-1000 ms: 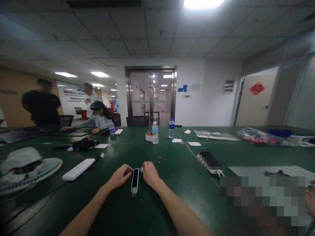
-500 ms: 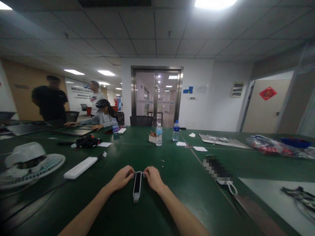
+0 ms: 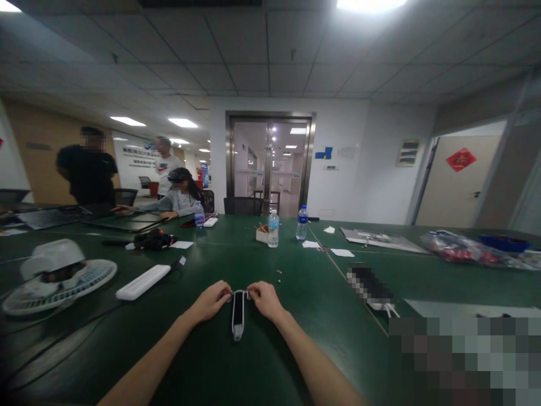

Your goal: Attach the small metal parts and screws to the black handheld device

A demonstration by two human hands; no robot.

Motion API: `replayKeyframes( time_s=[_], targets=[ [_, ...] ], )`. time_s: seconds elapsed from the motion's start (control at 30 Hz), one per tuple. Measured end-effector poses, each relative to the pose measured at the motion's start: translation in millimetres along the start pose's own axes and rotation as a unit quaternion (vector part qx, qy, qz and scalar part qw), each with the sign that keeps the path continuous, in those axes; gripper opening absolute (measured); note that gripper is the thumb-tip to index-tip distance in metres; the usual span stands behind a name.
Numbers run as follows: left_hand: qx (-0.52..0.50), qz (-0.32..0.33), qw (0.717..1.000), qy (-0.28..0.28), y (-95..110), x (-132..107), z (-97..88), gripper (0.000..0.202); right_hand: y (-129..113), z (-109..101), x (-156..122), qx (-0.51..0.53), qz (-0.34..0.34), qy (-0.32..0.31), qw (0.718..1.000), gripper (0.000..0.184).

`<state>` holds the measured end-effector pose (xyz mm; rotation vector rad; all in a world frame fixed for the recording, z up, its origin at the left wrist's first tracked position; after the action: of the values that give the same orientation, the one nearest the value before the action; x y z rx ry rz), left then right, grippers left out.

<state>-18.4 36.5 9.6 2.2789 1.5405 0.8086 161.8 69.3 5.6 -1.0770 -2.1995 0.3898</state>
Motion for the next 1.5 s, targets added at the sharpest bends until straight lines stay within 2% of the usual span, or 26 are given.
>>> replayKeyframes(
  time_s=[0.4, 0.73, 1.0, 1.23, 1.5],
  targets=[
    [-0.003, 0.004, 1.000, -0.013, -1, 5, 0.1, 0.016, 7, 2, 4, 0.065, 0.029, -0.001, 0.997, 0.017],
    [0.026, 0.018, 0.999, -0.006, 1, 2, 0.1, 0.017, 6, 3, 3, 0.059, 0.028, 0.016, 0.998, 0.018],
    [0.020, 0.010, 1.000, -0.010, 0, 3, -1.6, 0.019, -6, -4, 2, -0.012, 0.003, 0.005, 1.000, 0.020],
    [0.017, 0.007, 1.000, -0.014, -4, 7, -0.1, 0.019, 2, 1, 4, 0.034, -0.003, -0.004, 0.999, 0.016],
    [0.029, 0.007, 0.999, -0.011, 6, 2, -4.5, 0.019, 0, -2, 1, 0.050, 0.006, -0.016, 0.999, 0.013]
  ],
)
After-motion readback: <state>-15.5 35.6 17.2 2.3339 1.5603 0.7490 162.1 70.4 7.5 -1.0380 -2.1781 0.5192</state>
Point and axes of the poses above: each hand's wrist, its own x-axis towards the middle knuckle, its own z-axis out of the palm, y = z × x, the point moved 5 cm from there along x, towards the middle knuckle, and after that the axes turned 4 degrees about -x, right-handed, at the moved point
